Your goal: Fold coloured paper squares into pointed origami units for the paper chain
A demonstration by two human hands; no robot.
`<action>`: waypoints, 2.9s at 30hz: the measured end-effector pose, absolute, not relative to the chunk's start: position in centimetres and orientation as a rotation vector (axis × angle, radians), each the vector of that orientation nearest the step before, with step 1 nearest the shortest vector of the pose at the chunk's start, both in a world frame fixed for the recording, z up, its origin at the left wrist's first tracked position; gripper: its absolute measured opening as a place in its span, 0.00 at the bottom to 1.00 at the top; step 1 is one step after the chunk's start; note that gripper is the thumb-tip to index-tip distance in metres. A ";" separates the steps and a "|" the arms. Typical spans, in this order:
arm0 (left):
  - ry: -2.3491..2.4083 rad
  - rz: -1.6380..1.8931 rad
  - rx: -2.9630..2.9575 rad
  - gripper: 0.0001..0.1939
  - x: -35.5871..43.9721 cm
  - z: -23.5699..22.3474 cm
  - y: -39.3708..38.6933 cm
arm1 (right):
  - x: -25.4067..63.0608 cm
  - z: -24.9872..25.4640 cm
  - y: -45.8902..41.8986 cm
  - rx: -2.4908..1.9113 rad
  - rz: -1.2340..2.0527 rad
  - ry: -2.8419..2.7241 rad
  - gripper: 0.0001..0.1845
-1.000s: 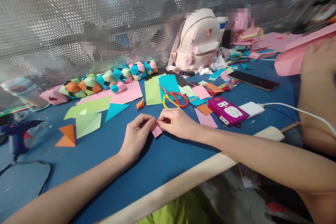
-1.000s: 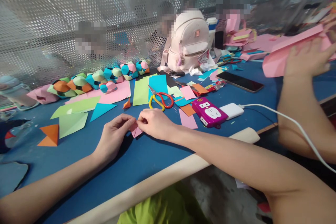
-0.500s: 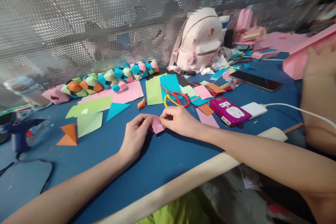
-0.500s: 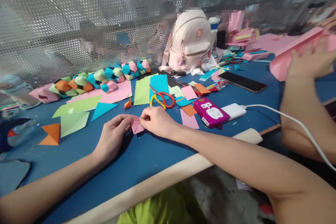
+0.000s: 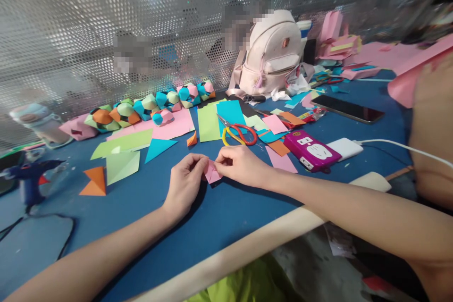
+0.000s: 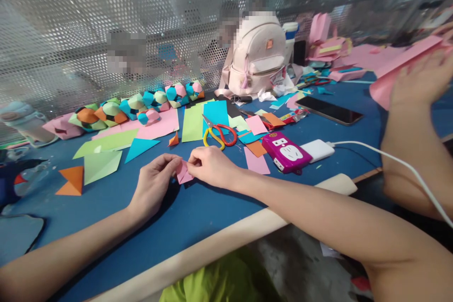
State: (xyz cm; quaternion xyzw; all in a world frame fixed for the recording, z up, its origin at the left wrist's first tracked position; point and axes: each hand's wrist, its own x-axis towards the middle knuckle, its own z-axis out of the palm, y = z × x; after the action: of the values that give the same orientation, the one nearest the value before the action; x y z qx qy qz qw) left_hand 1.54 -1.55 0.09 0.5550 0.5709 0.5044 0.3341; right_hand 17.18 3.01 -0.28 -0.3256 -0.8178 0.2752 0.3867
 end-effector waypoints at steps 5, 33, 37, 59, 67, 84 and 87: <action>1.396 1.343 1.408 0.12 1.4 -0.1 -1.5 | 17.3 -0.2 3.1 -0.854 0.745 -2.037 0.11; 1.475 1.195 1.464 0.08 1.9 0.0 -1.4 | 17.1 -0.6 3.2 -0.855 0.634 -2.035 0.11; 1.468 1.240 1.422 0.05 1.9 -0.2 -1.3 | 16.8 -0.9 2.9 -0.790 0.543 -2.068 0.10; 1.495 1.246 1.381 0.04 1.9 0.0 -1.3 | 17.1 -1.1 3.0 -0.740 0.262 -2.200 0.13; 1.435 1.247 1.353 0.03 2.0 0.2 -1.3 | 17.3 -1.2 3.3 -0.631 0.215 -2.233 0.14; 1.491 1.280 1.371 0.02 1.5 -0.4 -1.0 | 17.3 -1.0 3.1 -0.763 0.461 -2.210 0.15; 1.493 1.262 1.402 0.02 1.7 -0.1 -1.1 | 17.3 -0.9 3.2 -0.745 0.486 -2.167 0.13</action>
State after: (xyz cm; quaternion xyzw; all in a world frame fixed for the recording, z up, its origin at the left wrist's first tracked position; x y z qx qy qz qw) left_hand 1.70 -1.10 -0.10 0.5438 0.5790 0.4896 0.3596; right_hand 17.27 3.24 -0.87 -0.2930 -0.8522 0.1912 0.3891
